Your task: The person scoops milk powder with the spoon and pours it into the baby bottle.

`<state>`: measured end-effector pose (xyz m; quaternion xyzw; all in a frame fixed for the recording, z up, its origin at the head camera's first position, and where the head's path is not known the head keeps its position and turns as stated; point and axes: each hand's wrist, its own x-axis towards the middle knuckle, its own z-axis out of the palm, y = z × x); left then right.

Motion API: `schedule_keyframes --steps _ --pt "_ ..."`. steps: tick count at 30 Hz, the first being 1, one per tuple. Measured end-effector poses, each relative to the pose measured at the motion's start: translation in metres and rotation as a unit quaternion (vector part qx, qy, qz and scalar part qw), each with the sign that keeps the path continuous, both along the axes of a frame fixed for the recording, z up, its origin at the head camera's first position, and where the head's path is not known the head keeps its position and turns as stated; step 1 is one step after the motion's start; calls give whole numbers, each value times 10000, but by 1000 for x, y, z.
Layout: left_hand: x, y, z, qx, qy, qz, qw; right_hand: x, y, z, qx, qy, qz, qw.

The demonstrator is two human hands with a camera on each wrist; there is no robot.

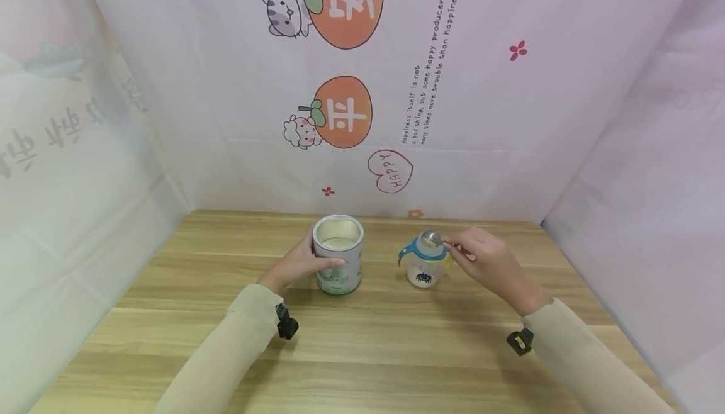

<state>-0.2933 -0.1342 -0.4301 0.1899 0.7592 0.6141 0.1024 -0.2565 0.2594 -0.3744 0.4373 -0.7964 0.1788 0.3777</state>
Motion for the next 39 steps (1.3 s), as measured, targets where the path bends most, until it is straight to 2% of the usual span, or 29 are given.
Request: schedule_keyframes --steps 5,9,13,23,29,35,39 --pt "-1 0 -1 -7 30 28 10000 -1 -1 -1 244 387 149 9988" --pt "0 0 0 -1 50 17 10000 -1 -2 -2 219 723 333 9966" --pt "1 0 1 15 21 14 10000 -1 -1 -2 107 739 337 9966" --pt "-1 -1 -1 18 54 -50 10000 3 3 -1 14 -8 -34 10000" --pt "-2 -3 -2 -19 40 -58 10000 1 3 0 -372 -155 -254 9989" --pt "-3 -2 -3 -46 69 -40 10000 -2 6 2 -1066 -560 -672 9904" --pt "-3 -1 -3 -18 30 -12 10000 -4 12 2 -1406 -1022 -1010 9796"
